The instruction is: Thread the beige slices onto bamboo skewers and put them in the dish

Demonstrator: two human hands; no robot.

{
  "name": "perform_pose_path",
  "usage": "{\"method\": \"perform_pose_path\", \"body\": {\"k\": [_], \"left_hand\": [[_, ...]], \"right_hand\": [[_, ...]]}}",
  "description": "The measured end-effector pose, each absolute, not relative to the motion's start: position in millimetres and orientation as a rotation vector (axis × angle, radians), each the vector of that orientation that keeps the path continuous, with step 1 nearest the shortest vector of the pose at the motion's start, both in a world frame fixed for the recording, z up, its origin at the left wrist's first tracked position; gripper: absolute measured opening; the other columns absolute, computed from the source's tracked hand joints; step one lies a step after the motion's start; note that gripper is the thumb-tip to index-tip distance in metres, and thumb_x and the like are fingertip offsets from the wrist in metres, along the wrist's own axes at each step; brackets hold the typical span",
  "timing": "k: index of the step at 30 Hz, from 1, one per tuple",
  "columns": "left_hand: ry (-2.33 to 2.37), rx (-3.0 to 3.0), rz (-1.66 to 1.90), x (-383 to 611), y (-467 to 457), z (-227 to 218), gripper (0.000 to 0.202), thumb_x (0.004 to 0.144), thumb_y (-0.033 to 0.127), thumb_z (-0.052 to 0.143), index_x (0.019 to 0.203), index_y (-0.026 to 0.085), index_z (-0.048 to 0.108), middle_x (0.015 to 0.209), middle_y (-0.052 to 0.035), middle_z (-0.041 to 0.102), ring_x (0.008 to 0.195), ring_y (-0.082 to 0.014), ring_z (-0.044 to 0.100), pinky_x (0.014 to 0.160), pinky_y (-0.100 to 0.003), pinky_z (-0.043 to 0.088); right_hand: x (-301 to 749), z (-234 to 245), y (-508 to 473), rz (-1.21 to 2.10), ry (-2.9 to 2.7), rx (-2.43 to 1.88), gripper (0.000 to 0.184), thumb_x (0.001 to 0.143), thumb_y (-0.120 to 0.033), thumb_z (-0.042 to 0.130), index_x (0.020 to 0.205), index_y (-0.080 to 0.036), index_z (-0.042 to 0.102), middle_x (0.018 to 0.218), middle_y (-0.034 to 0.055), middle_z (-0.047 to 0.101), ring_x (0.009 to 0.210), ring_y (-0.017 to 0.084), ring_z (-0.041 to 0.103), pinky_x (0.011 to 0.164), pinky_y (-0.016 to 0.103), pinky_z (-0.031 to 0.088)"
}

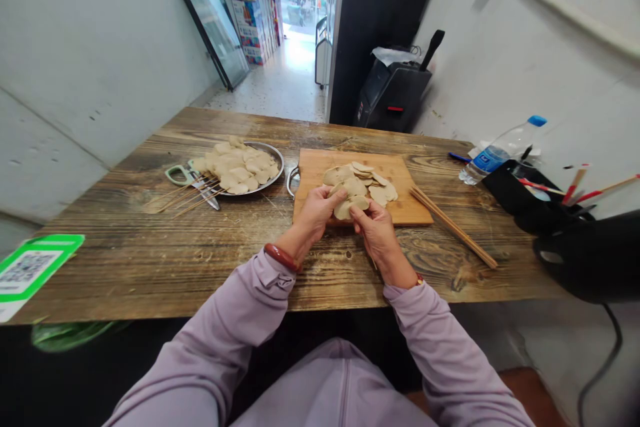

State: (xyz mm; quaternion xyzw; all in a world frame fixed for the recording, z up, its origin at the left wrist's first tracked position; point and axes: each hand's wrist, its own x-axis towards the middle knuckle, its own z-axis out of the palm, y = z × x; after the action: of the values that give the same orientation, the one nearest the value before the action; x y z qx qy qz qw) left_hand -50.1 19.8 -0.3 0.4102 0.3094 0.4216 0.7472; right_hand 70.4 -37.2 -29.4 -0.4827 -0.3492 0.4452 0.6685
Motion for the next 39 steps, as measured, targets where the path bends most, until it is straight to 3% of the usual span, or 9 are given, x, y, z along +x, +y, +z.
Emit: {"method": "perform_pose_path", "body": {"k": [12,19,27,33,39], "left_hand": [[0.694,0.922,0.897,-51,20,-2,0.051,0.051,0.053,0.097,0.07,0.012,0.074,0.065,-0.0035,0.069,0.054,-0.0113,0.058,0.053,-0.024,0.049],[0.671,0.891,0.87,-53,28,0,0.053,0.051,0.051,0.098,0.077,0.011,0.075,0.069,-0.0031,0.071,0.055,-0.0092,0.058,0.052,-0.02,0.045],[0.698,0.743,1.069,-57,43,4,0.03,0.071,0.033,0.09,0.083,0.012,0.073,0.071,-0.0015,0.071,0.058,-0.009,0.061,0.056,-0.02,0.046],[0.716,0.762,1.108,-58,44,4,0.031,0.062,0.029,0.093,0.068,0.013,0.067,0.059,0.0028,0.062,0.05,-0.0061,0.048,0.051,-0.02,0.035],[0.751,0.843,1.107,-59,42,3,0.034,0.059,0.034,0.092,0.066,0.014,0.066,0.06,0.0024,0.061,0.053,-0.0073,0.049,0.053,-0.021,0.036]], "right_hand": [[72,-26,-39,1.025,-0.749,-1.123,0.046,0.054,-0.051,0.091,0.076,-0.02,0.065,0.062,-0.005,0.061,0.045,0.006,0.04,0.042,0.021,0.034],[73,-24,-39,1.057,-0.696,-1.078,0.052,0.055,-0.048,0.092,0.091,-0.019,0.067,0.067,-0.0062,0.061,0.045,0.004,0.04,0.039,0.019,0.03],[70,-27,-41,1.086,-0.709,-1.067,0.046,0.057,-0.043,0.09,0.091,-0.02,0.068,0.067,-0.0065,0.061,0.043,0.003,0.039,0.038,0.018,0.026],[68,-29,-43,1.119,-0.792,-1.083,0.044,0.06,-0.044,0.088,0.091,-0.02,0.067,0.069,-0.0062,0.061,0.045,0.004,0.039,0.04,0.019,0.028],[68,-33,-43,1.095,-0.818,-1.085,0.044,0.061,-0.044,0.088,0.092,-0.021,0.067,0.071,-0.0056,0.061,0.046,0.004,0.04,0.041,0.019,0.031]]}}
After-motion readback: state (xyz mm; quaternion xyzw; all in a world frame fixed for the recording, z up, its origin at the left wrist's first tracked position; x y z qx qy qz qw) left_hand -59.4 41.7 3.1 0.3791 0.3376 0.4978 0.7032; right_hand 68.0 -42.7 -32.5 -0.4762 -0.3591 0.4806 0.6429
